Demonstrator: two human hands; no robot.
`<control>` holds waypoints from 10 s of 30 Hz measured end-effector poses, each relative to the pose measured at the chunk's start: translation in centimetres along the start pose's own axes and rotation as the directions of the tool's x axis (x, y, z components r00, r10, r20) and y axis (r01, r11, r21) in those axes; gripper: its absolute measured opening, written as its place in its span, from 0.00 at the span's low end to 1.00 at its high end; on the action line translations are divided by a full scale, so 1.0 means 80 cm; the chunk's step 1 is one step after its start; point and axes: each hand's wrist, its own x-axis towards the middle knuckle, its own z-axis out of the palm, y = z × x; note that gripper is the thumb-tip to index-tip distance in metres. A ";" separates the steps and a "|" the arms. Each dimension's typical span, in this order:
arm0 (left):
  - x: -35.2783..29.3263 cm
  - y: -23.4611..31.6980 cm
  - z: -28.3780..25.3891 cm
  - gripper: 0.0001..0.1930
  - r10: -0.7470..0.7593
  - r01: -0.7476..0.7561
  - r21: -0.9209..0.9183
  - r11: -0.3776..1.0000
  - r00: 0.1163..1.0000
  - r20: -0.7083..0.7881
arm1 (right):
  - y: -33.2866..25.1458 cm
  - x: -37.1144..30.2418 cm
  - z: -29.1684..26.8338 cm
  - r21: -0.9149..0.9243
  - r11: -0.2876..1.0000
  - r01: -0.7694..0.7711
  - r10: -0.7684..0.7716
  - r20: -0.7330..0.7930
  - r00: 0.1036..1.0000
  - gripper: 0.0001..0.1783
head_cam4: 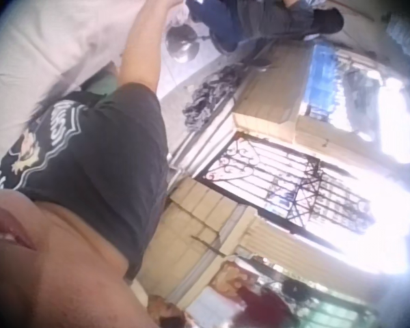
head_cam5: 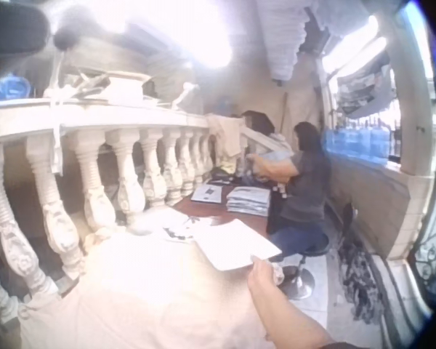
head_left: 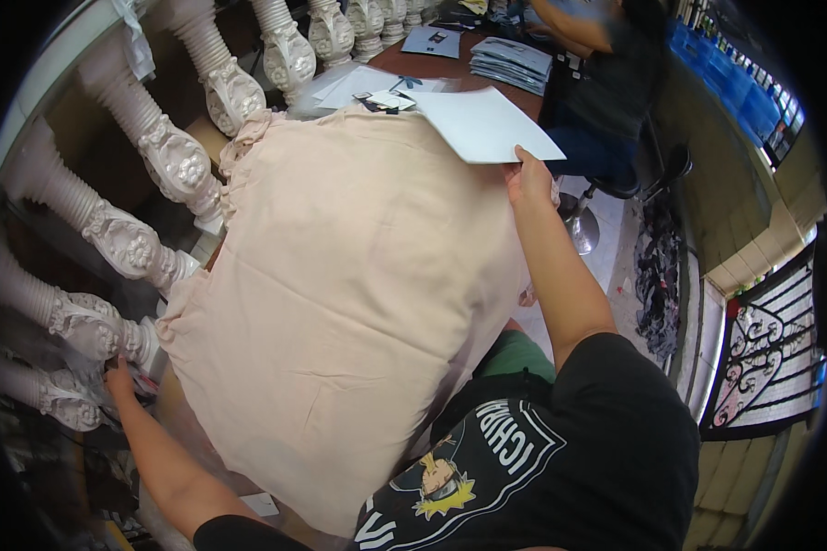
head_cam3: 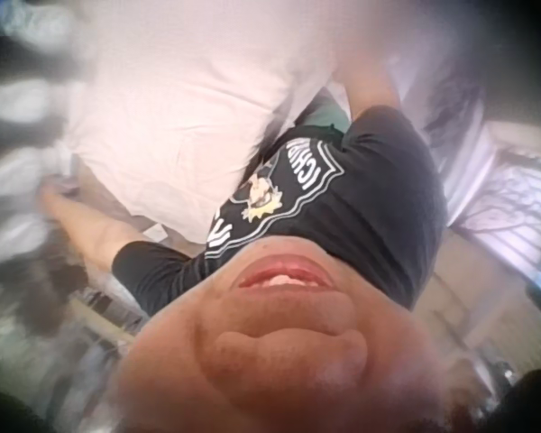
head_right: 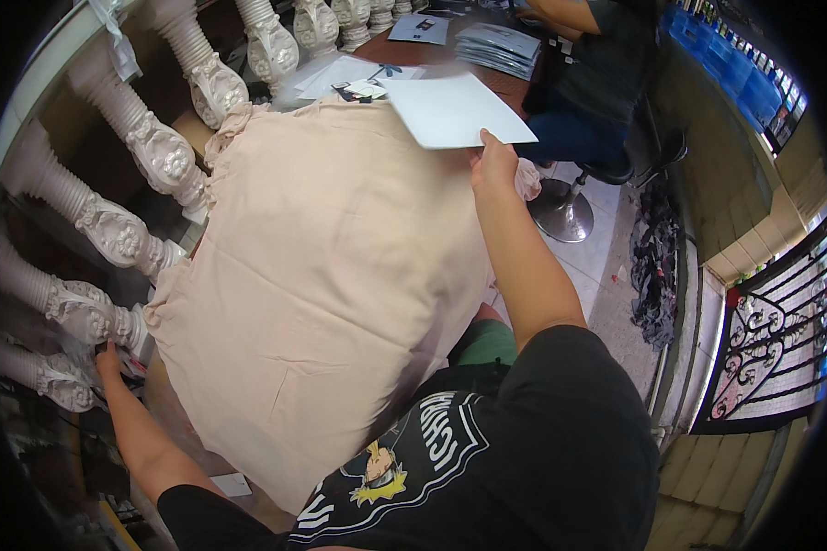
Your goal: The person prepares a garment for packaging by smoothing the fabric, inserting a cardboard stiffener, folding the shirt, and placing it into a plastic bag.
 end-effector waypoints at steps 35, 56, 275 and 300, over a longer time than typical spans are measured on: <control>-0.264 0.209 -0.189 0.23 0.824 0.396 -0.906 -0.152 0.557 0.105 | -0.041 0.013 -0.027 0.151 0.988 0.010 -0.006 -0.028 1.000 0.20; -0.855 0.329 -0.327 0.08 0.361 -0.070 -0.355 -0.932 -0.100 -0.927 | -0.008 -0.133 0.051 -0.499 0.857 0.126 0.371 0.768 0.522 0.14; -0.767 -0.019 -0.062 0.14 0.326 0.369 -0.529 0.764 0.487 0.811 | -0.098 -0.079 -0.088 -0.835 0.006 0.550 0.709 0.391 0.587 0.17; -0.645 0.163 -0.021 0.35 0.072 -0.100 -0.270 0.958 0.991 -0.112 | 0.097 -0.331 -0.021 -0.586 0.195 0.787 0.796 0.563 0.222 0.22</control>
